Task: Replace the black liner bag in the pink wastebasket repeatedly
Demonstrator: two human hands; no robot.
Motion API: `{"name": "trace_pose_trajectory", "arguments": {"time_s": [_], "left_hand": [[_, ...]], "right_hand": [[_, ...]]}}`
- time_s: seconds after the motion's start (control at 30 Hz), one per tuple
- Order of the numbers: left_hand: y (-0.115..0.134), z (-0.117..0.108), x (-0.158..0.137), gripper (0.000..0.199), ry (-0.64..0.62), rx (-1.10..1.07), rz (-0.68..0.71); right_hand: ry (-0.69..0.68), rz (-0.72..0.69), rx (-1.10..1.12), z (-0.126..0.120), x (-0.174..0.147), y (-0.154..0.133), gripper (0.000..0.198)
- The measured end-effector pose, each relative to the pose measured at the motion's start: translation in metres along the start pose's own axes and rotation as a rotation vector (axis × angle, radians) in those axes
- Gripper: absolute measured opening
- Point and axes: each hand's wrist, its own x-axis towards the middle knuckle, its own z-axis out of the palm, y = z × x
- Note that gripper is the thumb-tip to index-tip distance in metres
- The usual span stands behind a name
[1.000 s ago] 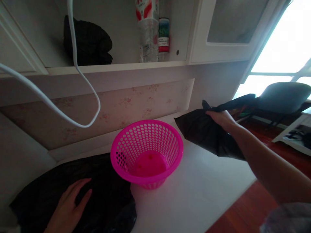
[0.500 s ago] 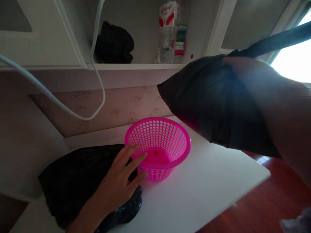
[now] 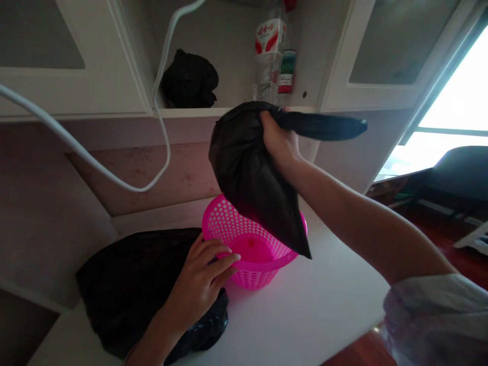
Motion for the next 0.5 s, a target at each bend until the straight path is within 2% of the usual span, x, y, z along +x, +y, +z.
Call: {"name": "trace_pose_trajectory", "arguments": {"time_s": [0.1, 0.2, 0.3, 0.4, 0.5], "left_hand": [[0.001, 0.001, -0.001, 0.024, 0.002, -0.01, -0.013], [0.001, 0.001, -0.002, 0.028, 0.009, -0.015, -0.017], [-0.002, -0.001, -0.003, 0.029, 0.002, -0.004, -0.036], [-0.007, -0.001, -0.004, 0.024, 0.004, -0.005, -0.062], [-0.013, 0.0, -0.004, 0.023, 0.009, -0.03, -0.073]], "right_hand": [[0.091, 0.079, 0.117, 0.011, -0.038, 0.002, 0.022], [0.088, 0.127, 0.229, 0.013, -0.078, 0.009, 0.024], [-0.047, 0.142, 0.211, -0.004, -0.109, 0.015, 0.026], [-0.212, 0.165, 0.114, -0.036, -0.126, 0.013, 0.028], [-0.508, 0.155, -0.068, -0.068, -0.131, 0.002, 0.035]]}}
